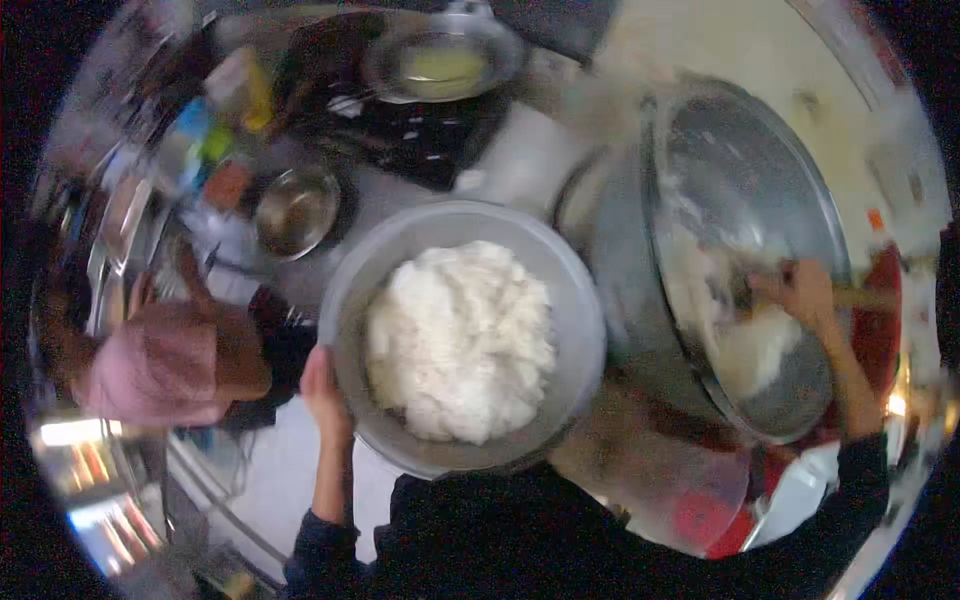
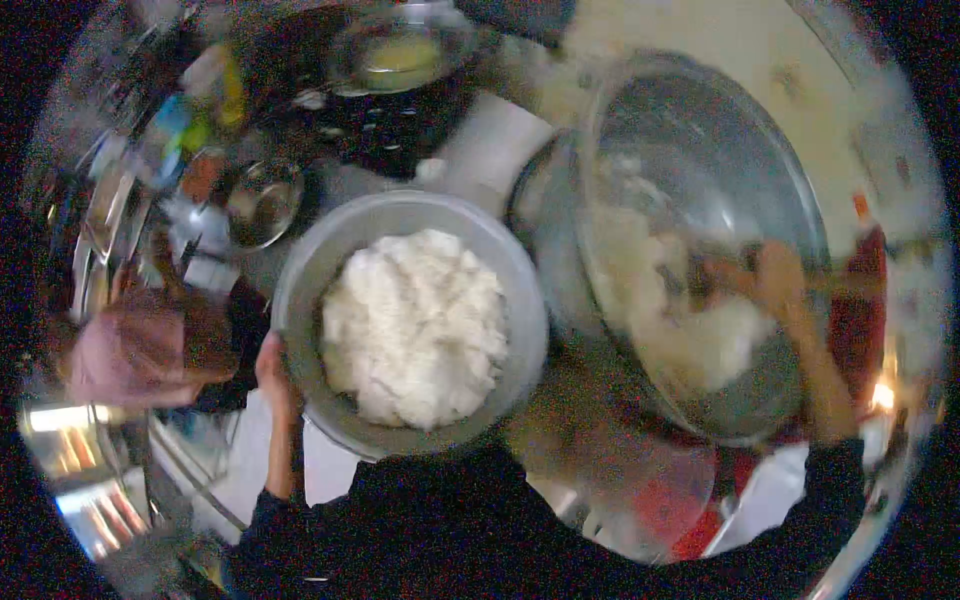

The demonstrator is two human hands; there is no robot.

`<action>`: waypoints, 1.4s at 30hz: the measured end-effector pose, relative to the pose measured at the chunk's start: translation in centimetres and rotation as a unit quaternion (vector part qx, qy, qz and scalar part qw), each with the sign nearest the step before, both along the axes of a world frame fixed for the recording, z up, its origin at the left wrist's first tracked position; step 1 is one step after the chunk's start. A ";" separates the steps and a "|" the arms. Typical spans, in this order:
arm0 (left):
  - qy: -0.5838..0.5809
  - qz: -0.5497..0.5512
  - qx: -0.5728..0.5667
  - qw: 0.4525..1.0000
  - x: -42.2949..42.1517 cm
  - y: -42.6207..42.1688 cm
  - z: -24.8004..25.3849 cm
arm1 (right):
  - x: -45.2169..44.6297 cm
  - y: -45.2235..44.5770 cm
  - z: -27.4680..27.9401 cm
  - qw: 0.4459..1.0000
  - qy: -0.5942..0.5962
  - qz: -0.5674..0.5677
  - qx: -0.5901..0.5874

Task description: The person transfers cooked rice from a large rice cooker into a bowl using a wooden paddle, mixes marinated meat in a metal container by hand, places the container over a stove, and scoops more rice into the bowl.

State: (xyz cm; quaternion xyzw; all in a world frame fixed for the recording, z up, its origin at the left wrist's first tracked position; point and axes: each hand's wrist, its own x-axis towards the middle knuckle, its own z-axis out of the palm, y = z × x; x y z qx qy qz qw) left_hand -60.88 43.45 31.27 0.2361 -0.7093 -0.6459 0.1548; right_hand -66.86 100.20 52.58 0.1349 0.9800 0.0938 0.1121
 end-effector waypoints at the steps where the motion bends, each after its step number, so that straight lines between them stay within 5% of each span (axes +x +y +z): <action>1: -0.020 -0.018 0.084 0.996 -0.5 1.0 2.3 | 0.1 0.4 -0.8 0.998 0.029 0.057 -0.008; 5: 0.000 -0.017 0.154 0.988 -0.8 1.6 3.1 | 1.0 -1.9 -1.6 0.996 0.051 0.026 -0.074; 9: -0.003 -0.041 0.025 0.999 -0.6 1.1 2.3 | 2.1 -2.9 -2.3 0.997 0.049 0.008 -0.058; 12: 0.037 -0.030 0.123 0.991 -0.9 1.3 1.7 | 2.9 -5.0 -1.3 0.996 0.057 -0.012 -0.070; 16: 0.049 -0.053 0.094 0.993 -0.8 0.7 0.4 | 3.0 -3.1 -2.6 0.995 0.024 -0.062 -0.071; 21: 0.065 -0.065 0.152 0.984 -0.7 0.9 1.2 | 3.8 0.2 -3.5 0.990 0.058 -0.046 -0.121; 24: 0.070 -0.066 0.153 0.983 -0.6 0.9 1.0 | 4.3 5.3 -6.7 0.974 0.186 0.048 -0.119; 27: 0.060 -0.072 0.100 0.990 -0.5 0.6 0.9 | 3.9 -0.8 -1.9 0.967 0.104 -0.037 -0.232; 32: 0.070 -0.082 0.172 0.979 -0.8 0.8 0.9 | 3.8 -0.5 -2.4 0.966 0.066 -0.082 -0.236; 36: 0.057 -0.077 0.089 0.991 -0.6 0.5 0.8 | 3.1 0.1 -2.3 0.962 0.061 -0.068 -0.257; 42: 0.059 -0.065 0.086 0.992 -0.6 0.3 -0.1 | 1.9 5.5 -5.3 0.953 0.179 -0.059 -0.238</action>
